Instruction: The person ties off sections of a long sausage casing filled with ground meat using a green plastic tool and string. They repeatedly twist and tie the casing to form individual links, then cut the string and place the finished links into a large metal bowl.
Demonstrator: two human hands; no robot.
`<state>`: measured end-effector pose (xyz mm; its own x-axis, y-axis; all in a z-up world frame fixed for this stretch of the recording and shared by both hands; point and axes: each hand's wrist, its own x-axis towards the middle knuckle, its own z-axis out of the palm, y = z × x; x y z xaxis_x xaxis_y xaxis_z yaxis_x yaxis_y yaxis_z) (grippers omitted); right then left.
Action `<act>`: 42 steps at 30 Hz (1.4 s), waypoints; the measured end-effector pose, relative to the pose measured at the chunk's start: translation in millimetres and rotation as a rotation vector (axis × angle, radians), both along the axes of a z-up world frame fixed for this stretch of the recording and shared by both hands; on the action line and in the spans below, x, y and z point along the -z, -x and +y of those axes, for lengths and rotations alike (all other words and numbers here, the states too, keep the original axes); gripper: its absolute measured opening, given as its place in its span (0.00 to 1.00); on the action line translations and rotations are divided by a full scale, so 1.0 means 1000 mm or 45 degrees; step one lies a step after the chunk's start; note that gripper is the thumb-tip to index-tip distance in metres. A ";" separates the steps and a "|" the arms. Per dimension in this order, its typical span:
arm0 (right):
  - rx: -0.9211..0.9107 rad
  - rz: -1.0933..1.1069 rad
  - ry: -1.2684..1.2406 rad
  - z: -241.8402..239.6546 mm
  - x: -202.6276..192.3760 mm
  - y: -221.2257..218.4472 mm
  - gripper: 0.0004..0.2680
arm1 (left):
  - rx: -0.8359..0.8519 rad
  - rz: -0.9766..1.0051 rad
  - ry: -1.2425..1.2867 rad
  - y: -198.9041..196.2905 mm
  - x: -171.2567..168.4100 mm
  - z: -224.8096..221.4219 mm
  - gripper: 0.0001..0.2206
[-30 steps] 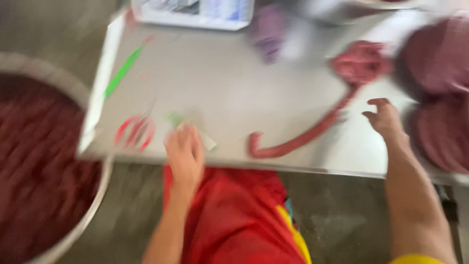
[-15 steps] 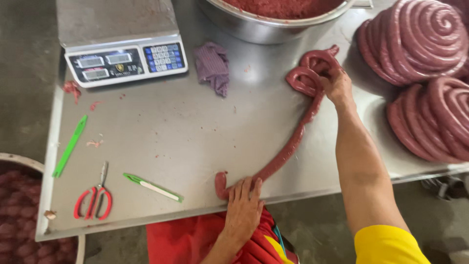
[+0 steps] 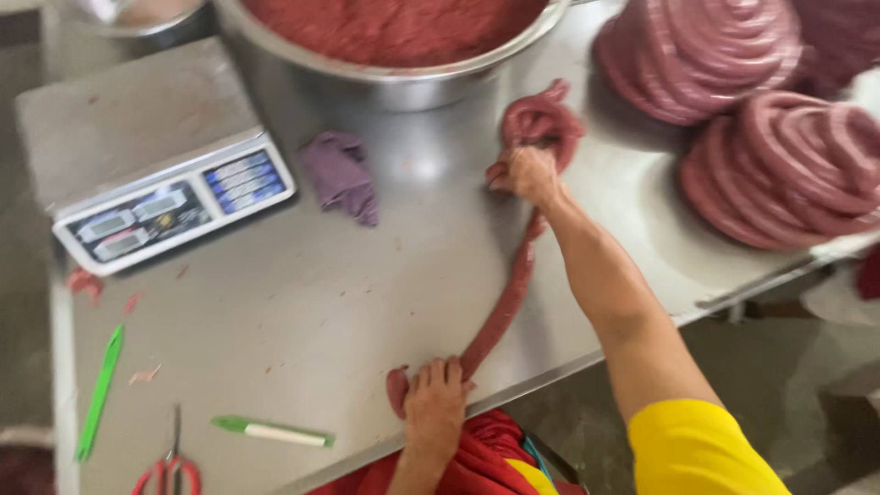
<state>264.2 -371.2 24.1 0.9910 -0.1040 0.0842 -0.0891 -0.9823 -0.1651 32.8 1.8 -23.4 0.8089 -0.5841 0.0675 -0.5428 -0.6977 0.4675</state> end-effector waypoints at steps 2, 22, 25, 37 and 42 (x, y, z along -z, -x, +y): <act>-0.140 -0.217 -0.522 -0.017 -0.017 0.024 0.06 | 0.099 0.009 -0.007 -0.015 0.007 0.004 0.17; 0.001 -0.355 -0.178 0.008 -0.013 0.303 0.21 | 0.156 0.503 0.001 -0.101 -0.032 0.132 0.11; -0.414 -0.133 -0.361 0.051 -0.004 0.281 0.19 | 0.101 0.588 -0.031 -0.101 -0.056 0.135 0.11; -0.388 0.247 -0.647 0.080 -0.033 0.292 0.21 | 0.163 -0.248 -0.173 -0.094 -0.117 0.163 0.15; -0.272 0.394 -0.446 0.097 -0.030 0.295 0.15 | -0.135 -0.369 -0.136 -0.097 -0.060 0.151 0.18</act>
